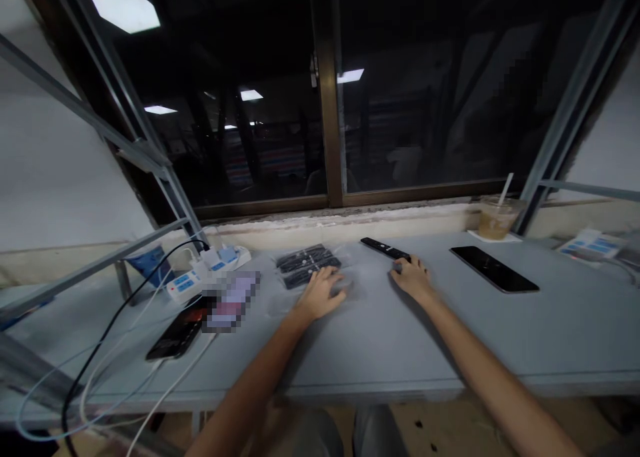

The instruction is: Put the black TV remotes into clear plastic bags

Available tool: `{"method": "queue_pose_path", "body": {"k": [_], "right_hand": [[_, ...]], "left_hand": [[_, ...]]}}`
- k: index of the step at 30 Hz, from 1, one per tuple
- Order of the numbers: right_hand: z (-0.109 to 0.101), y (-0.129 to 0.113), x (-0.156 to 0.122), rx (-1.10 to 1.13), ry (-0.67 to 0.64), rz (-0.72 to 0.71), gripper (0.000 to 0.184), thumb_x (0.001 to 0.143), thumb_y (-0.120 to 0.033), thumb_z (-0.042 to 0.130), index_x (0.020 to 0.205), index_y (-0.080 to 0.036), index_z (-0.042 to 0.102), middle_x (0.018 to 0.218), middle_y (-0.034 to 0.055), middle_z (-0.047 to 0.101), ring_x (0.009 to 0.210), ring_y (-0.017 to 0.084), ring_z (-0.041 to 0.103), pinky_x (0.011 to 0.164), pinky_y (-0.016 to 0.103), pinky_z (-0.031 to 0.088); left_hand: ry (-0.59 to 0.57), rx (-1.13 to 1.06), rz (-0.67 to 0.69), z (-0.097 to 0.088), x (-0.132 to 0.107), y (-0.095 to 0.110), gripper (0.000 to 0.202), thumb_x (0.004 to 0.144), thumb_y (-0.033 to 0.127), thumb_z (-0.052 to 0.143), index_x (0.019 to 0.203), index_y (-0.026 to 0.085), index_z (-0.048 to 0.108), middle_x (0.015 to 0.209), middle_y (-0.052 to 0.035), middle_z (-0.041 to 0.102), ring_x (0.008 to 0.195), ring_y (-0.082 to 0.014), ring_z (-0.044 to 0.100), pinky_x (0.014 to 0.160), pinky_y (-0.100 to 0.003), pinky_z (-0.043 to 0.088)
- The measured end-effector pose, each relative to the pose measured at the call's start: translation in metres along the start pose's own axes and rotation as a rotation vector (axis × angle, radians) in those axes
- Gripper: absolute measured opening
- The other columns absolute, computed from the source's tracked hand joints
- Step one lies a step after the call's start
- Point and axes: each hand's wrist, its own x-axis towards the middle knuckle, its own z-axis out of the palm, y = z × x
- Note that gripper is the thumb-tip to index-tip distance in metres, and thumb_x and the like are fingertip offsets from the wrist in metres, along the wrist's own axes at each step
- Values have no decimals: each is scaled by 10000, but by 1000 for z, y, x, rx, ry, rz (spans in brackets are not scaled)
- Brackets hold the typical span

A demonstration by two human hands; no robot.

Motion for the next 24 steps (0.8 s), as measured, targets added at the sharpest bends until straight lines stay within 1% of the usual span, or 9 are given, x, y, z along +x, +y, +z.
{"method": "queue_pose_path", "body": {"k": [2,4,6,8,10,13,17,21,24], "right_hand": [[0,0,0,1,0,-3,357,815,-279,448,1130,-172,577,1191,143,462,1137,289,421,914,420,335],[0,0,0,8,-8,0,364,813,-282,451,1135,-167,575,1205,145,458,1158,293,409,927,422,329],[-1,0,0,16,-16,-1,369,814,-285,451,1139,-160,573,1221,148,450,1172,298,399,934,425,325],[-1,0,-1,21,-13,-11,378,816,-284,444,1150,-154,565,1234,152,443,1173,298,398,934,429,326],[0,1,-1,22,-1,-16,387,815,-283,439,1158,-149,558,1242,156,438,1164,298,404,930,434,329],[1,2,-1,28,6,-16,391,810,-288,443,1160,-154,556,1245,154,440,1159,301,408,931,440,329],[3,1,-2,34,6,-8,401,809,-293,446,1175,-159,541,1251,147,442,1168,303,407,944,444,319],[1,-1,-2,30,-10,6,394,812,-296,442,1172,-168,540,1262,143,433,1176,304,401,946,442,316],[-1,-2,-3,29,-26,14,409,808,-301,445,1187,-173,532,1271,141,424,1174,302,399,945,433,316]], "left_hand": [[81,36,-97,4,1,-3,419,842,319,444,1240,195,486,1349,-120,425,1272,-259,349,1021,-498,299],[118,88,-196,9,2,-8,473,857,350,421,1293,167,433,1421,-149,333,1330,-298,247,1031,-521,274],[123,137,-304,15,2,-12,505,866,389,400,1305,139,421,1422,-177,326,1336,-330,225,1027,-545,264],[120,173,-379,20,2,-14,521,870,419,384,1296,123,435,1386,-192,381,1317,-340,268,1024,-549,266],[123,199,-415,23,1,-14,533,868,443,376,1287,121,449,1357,-187,425,1301,-337,304,1030,-538,266],[127,217,-460,23,0,-11,560,865,466,373,1282,101,455,1344,-187,441,1294,-338,318,1042,-524,257],[125,212,-501,22,-1,-10,569,871,466,357,1272,74,455,1342,-197,440,1292,-344,319,1049,-527,241],[145,210,-495,23,0,-14,533,867,459,385,1245,93,475,1341,-206,437,1292,-326,329,1047,-528,245],[144,207,-531,20,2,-18,538,870,460,385,1262,101,463,1370,-201,401,1303,-312,312,1050,-506,253]]}}
